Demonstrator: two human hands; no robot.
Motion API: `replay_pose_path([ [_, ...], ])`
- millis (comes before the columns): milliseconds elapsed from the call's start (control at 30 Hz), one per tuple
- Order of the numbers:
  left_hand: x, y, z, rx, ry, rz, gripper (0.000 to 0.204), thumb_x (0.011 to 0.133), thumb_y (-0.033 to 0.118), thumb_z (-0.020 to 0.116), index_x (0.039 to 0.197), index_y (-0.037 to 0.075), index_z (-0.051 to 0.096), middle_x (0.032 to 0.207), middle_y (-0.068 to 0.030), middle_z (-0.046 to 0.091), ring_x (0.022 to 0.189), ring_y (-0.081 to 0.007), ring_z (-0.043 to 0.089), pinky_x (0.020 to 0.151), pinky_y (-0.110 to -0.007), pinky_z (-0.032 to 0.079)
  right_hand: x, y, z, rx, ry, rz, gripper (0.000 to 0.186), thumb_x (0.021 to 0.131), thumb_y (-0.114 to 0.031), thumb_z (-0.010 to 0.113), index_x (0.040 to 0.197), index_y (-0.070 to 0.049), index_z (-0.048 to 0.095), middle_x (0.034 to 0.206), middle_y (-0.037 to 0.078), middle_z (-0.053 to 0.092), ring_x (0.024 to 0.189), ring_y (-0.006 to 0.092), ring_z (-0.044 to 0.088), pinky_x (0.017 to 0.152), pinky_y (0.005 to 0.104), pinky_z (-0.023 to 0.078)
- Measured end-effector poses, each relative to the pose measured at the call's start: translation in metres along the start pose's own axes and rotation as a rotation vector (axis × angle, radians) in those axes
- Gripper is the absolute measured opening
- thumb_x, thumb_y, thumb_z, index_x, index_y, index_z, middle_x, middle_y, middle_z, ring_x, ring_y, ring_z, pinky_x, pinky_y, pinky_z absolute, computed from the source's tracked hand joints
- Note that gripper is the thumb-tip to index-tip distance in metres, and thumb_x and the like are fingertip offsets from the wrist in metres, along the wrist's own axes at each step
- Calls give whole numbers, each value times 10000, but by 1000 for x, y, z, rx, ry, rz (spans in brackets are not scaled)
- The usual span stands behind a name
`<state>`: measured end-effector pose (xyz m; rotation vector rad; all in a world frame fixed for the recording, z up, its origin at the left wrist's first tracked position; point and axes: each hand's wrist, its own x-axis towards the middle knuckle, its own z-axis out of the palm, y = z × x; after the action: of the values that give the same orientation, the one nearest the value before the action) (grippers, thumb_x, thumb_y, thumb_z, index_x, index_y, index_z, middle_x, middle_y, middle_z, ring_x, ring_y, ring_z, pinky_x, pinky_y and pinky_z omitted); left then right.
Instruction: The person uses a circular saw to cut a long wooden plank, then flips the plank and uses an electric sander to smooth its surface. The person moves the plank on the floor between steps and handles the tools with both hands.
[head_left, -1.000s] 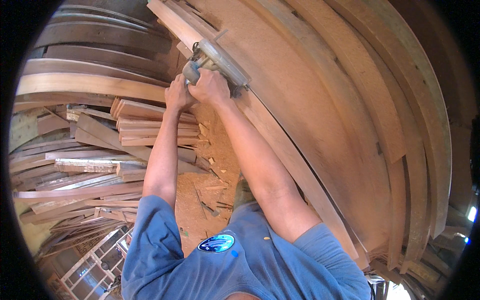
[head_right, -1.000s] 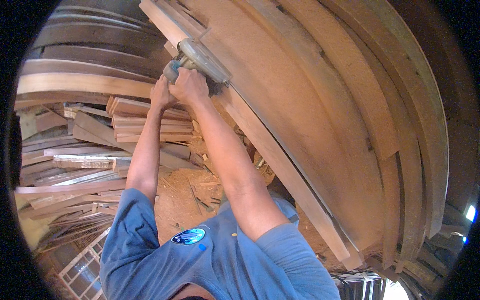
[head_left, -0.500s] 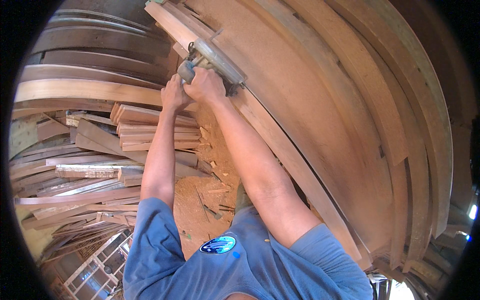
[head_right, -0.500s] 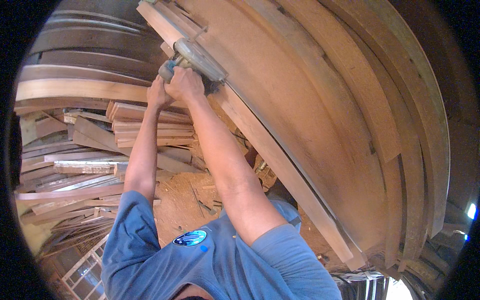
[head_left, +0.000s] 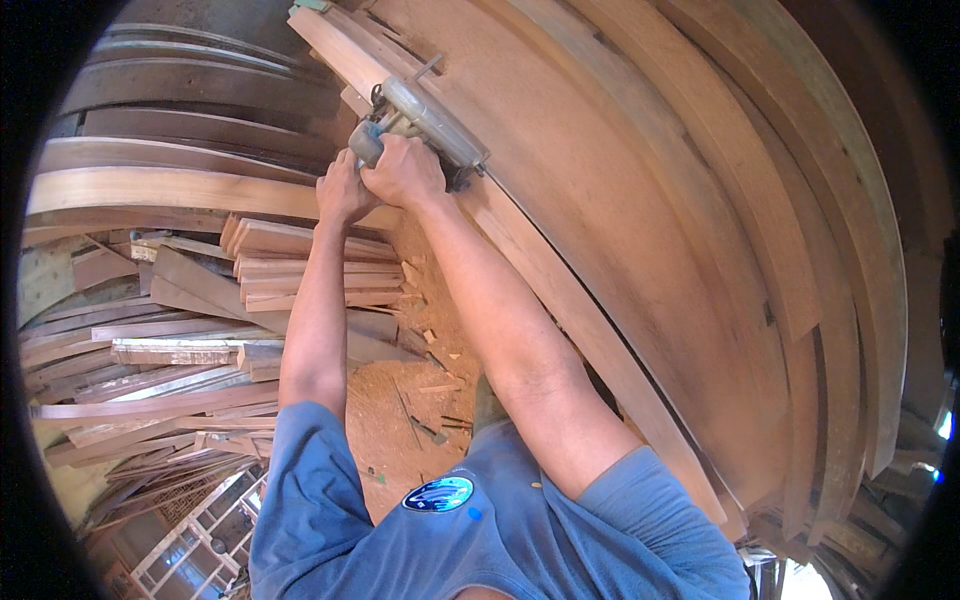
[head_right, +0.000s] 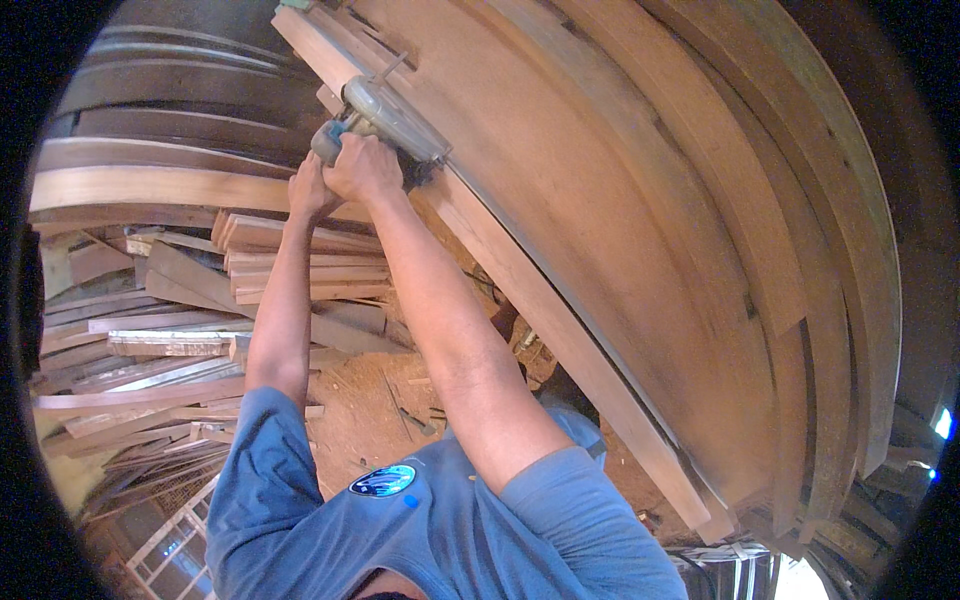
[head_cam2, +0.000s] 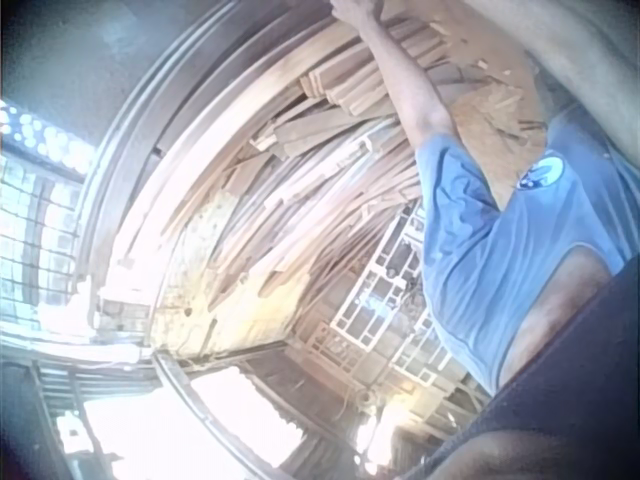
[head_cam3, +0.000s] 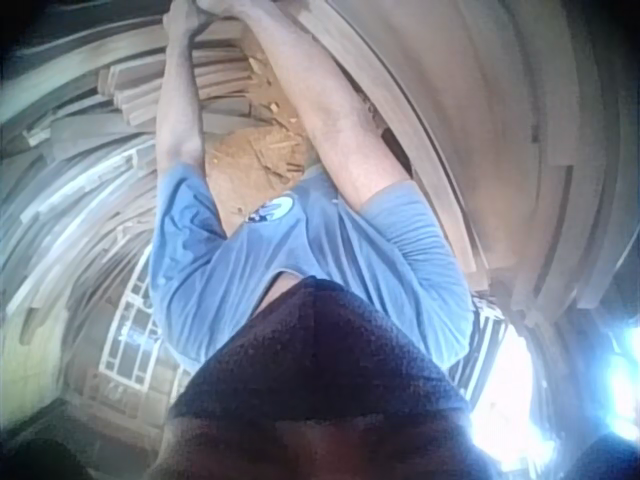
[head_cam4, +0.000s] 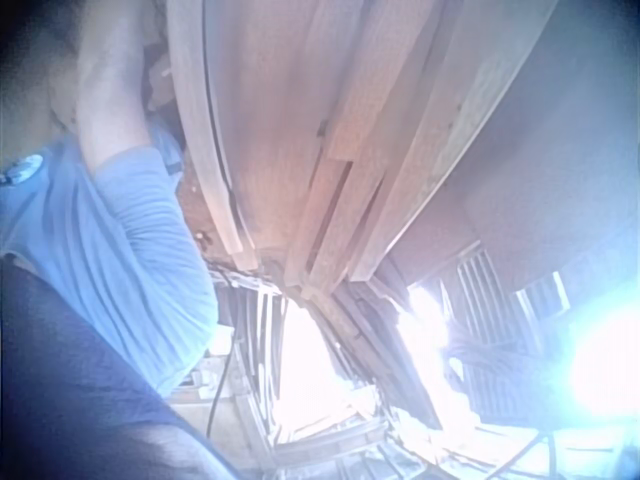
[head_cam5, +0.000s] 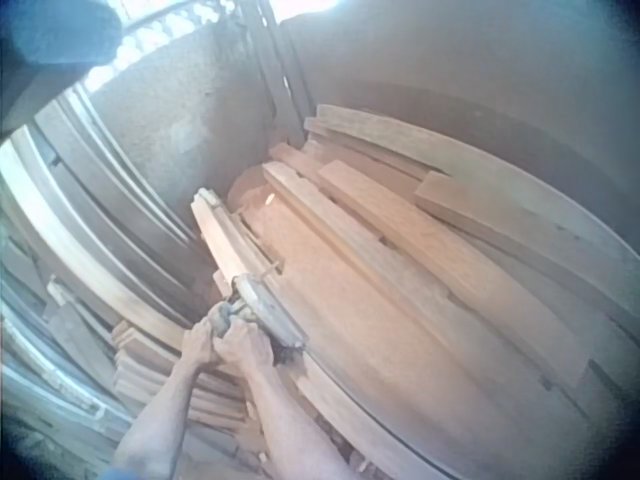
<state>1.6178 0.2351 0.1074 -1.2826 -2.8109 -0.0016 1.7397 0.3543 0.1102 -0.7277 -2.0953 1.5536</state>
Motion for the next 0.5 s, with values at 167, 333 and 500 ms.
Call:
replay_pose_path([
  [167,2,2,-3,14,-2,11,886,577,474,905,1314,156,529,1286,-81,624,1194,-333,596,909,-531,481,2,1,1,-13,13,-5,366,761,-306,711,983,-15,724,945,292,713,941,431,704,864,493,574],
  [333,0,-2,0,18,-17,6,891,578,452,909,1324,164,518,1301,-75,616,1196,-331,594,911,-528,482,-2,1,3,-4,14,-3,381,761,-307,719,998,-9,721,957,290,713,959,429,701,875,490,571],
  [500,-2,-3,-3,19,-7,5,896,575,437,904,1330,159,511,1322,-59,603,1209,-323,587,921,-522,478,-3,0,6,-8,31,-10,390,764,-320,728,991,-4,717,962,288,713,968,433,696,877,496,567],
])
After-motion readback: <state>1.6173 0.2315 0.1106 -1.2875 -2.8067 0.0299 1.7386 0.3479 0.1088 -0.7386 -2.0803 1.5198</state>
